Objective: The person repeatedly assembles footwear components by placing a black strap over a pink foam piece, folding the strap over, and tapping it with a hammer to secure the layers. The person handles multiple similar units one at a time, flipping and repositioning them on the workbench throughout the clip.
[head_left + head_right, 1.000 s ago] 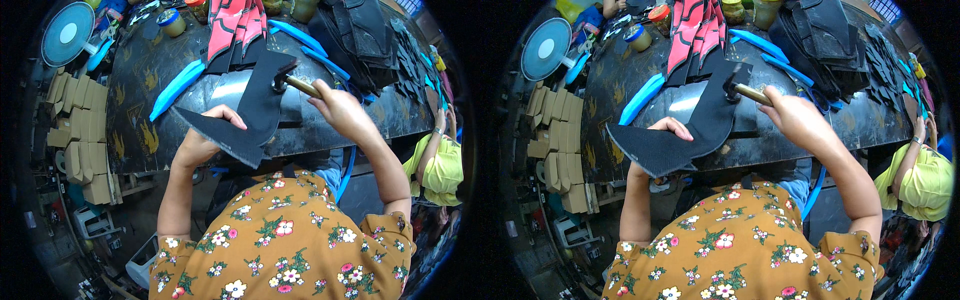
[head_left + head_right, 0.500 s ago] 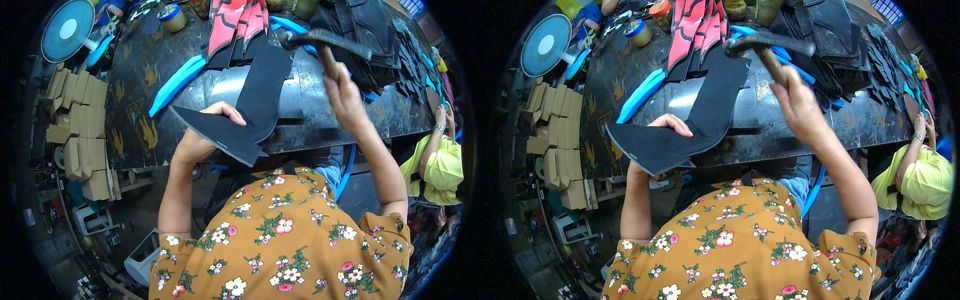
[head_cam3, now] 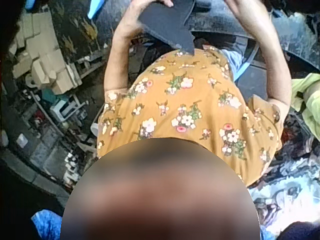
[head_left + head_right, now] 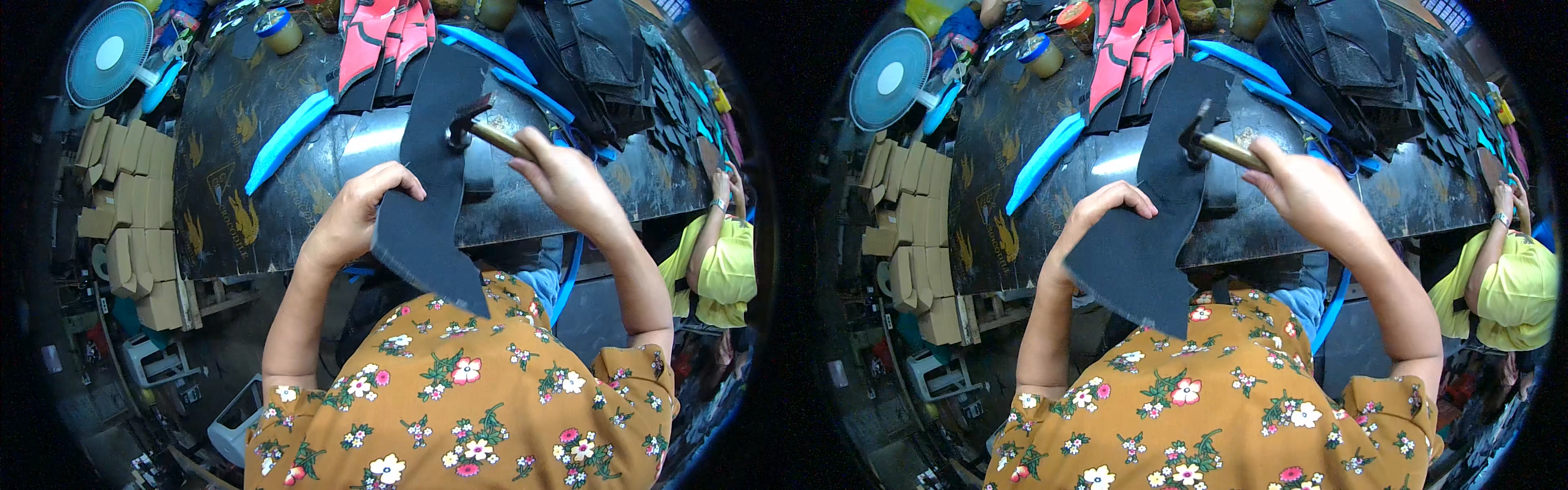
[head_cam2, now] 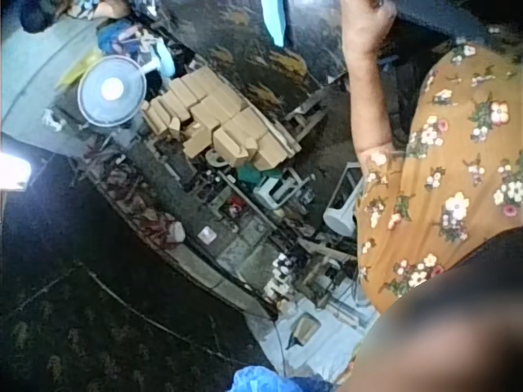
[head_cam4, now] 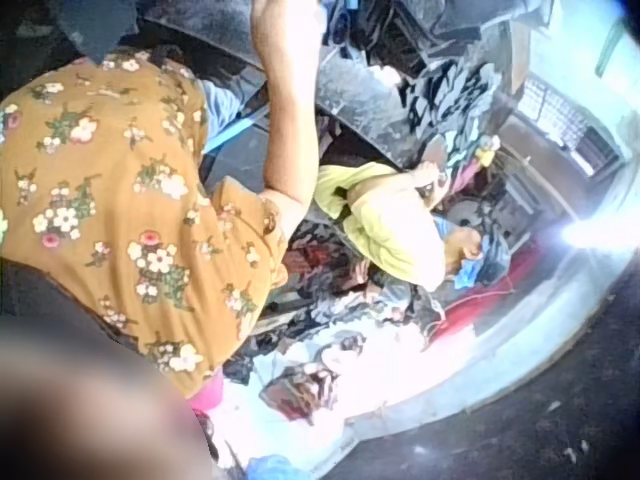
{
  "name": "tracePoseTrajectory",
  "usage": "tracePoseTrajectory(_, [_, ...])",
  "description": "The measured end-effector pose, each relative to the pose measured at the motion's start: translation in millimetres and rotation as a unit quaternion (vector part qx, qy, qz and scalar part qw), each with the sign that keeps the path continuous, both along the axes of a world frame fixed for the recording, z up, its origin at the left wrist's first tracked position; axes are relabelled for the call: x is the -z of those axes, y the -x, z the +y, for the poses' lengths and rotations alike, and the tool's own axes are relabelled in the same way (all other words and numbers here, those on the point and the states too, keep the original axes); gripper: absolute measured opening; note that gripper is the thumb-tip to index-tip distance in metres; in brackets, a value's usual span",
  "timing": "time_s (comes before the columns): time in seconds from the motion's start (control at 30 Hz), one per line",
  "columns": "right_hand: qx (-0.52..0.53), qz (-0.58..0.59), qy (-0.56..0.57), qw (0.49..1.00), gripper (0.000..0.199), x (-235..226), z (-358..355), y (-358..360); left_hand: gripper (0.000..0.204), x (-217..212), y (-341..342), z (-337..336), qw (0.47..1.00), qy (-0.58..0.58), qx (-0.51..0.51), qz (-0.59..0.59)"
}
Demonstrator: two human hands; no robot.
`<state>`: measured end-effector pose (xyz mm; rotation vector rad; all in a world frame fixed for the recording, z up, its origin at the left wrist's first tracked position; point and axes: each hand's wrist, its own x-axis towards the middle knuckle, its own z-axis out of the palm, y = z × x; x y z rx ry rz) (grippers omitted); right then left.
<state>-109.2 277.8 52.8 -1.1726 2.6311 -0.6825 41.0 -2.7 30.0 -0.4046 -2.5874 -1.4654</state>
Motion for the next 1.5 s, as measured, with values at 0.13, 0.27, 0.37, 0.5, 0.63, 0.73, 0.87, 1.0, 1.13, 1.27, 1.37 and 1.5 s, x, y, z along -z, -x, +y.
tracePoseTrajectory(0.13, [0.018,-0.011,0.236,0.972,0.025,12.2,5.8,-1.6,0.023,0.1,-1.2,4.1,1.000,-0.014,-0.008,0.002])
tracePoseTrajectory(0.27, [0.002,-0.069,-0.014,0.998,0.026,30.0,3.8,-7.4,0.022,-2.6,0.5,5.4,1.000,-0.008,-0.014,-0.021])
tracePoseTrajectory(0.37, [-0.006,0.015,-0.011,1.000,0.028,25.6,12.2,1.2,0.023,-5.1,-0.5,7.7,0.996,0.072,-0.026,0.037])
tracePoseTrajectory(0.5, [0.013,-0.019,0.035,0.999,0.029,4.6,24.4,4.2,0.033,-6.6,-3.9,11.8,0.982,0.154,-0.069,0.085])
tracePoseTrajectory(0.63, [0.031,-0.065,0.242,0.968,0.030,2.2,17.6,-15.4,0.040,-6.0,-3.1,14.0,0.980,0.183,-0.033,0.068])
tracePoseTrajectory(0.73, [-0.035,0.014,0.307,0.951,0.025,11.7,7.5,-22.2,0.041,-4.1,-0.2,15.9,0.970,0.219,-0.037,0.094])
tracePoseTrajectory(0.87, [-0.033,-0.001,0.011,0.999,0.025,7.1,14.1,-16.7,0.041,-0.9,2.9,19.8,0.956,0.261,-0.054,0.123])
tracePoseTrajectory(1.0, [-0.012,0.016,0.196,0.980,0.028,2.5,12.7,-17.2,0.038,6.9,4.7,21.8,0.938,0.305,-0.076,0.144])
tracePoseTrajectory(1.13, [-0.007,-0.009,0.107,0.994,0.030,15.0,5.0,-21.5,0.037,23.5,8.6,18.9,0.932,0.310,-0.095,0.160])
tracePoseTrajectory(1.27, [-0.022,0.003,0.027,0.999,0.028,17.8,18.3,-5.4,0.038,22.5,15.3,18.9,0.927,0.325,-0.087,0.168])
tracePoseTrajectory(1.37, [0.037,-0.049,0.145,0.988,0.025,11.2,23.9,5.6,0.045,-20.4,10.0,7.8,0.956,0.235,-0.097,0.146])
tracePoseTrajectory(1.5, [0.124,-0.100,0.266,0.951,0.025,-7.2,31.4,7.7,0.046,-109.2,-23.9,-20.9,0.937,-0.125,-0.278,0.172])
